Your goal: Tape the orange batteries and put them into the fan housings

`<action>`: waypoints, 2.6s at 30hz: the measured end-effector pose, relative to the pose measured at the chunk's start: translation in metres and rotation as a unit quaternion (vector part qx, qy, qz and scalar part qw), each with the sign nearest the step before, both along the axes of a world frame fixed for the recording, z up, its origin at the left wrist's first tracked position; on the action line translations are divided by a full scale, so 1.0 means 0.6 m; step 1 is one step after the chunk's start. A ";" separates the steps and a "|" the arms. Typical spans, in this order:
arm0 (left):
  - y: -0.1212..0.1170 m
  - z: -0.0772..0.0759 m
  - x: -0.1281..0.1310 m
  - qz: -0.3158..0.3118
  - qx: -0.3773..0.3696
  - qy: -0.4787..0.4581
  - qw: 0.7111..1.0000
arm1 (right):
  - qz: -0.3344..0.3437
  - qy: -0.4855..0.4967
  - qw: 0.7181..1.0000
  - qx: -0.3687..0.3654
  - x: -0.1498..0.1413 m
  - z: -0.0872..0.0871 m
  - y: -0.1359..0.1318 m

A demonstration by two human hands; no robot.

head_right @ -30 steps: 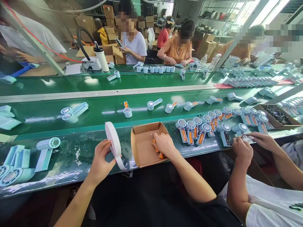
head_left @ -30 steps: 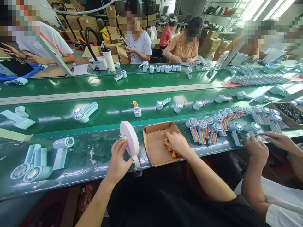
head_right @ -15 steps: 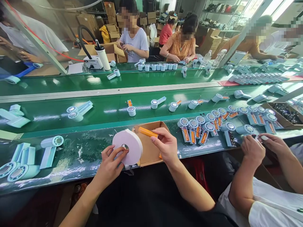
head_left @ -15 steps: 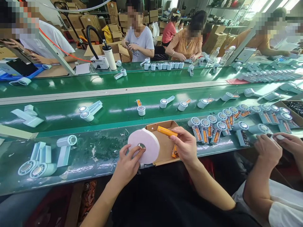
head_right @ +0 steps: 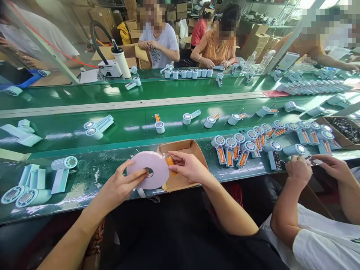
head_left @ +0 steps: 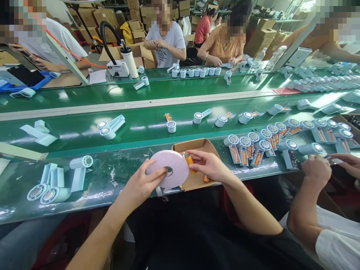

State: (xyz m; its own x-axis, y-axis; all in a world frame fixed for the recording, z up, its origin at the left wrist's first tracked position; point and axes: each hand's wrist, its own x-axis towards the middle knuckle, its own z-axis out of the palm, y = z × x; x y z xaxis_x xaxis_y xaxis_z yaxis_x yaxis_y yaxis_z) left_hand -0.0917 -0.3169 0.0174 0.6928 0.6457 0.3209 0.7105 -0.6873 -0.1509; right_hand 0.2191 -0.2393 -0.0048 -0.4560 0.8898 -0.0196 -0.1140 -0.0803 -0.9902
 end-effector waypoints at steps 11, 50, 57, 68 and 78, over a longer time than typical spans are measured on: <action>-0.040 0.000 0.074 0.012 -0.070 -0.043 0.997 | -0.301 0.219 0.928 -0.013 -0.036 -0.036 0.001; 0.405 0.013 0.009 0.282 -0.228 0.017 0.932 | -0.280 0.183 0.940 0.066 0.123 -0.035 0.099; 0.432 -0.011 -0.032 0.248 -0.329 -0.013 0.911 | -0.035 -0.179 0.958 0.223 -0.105 0.004 0.279; 0.446 -0.036 -0.016 0.298 -0.320 -0.098 0.894 | 0.098 -0.502 0.801 0.310 -0.209 -0.024 0.317; 0.449 -0.041 0.018 0.329 -0.300 -0.138 0.885 | 0.177 -0.597 0.716 0.315 -0.239 0.003 0.319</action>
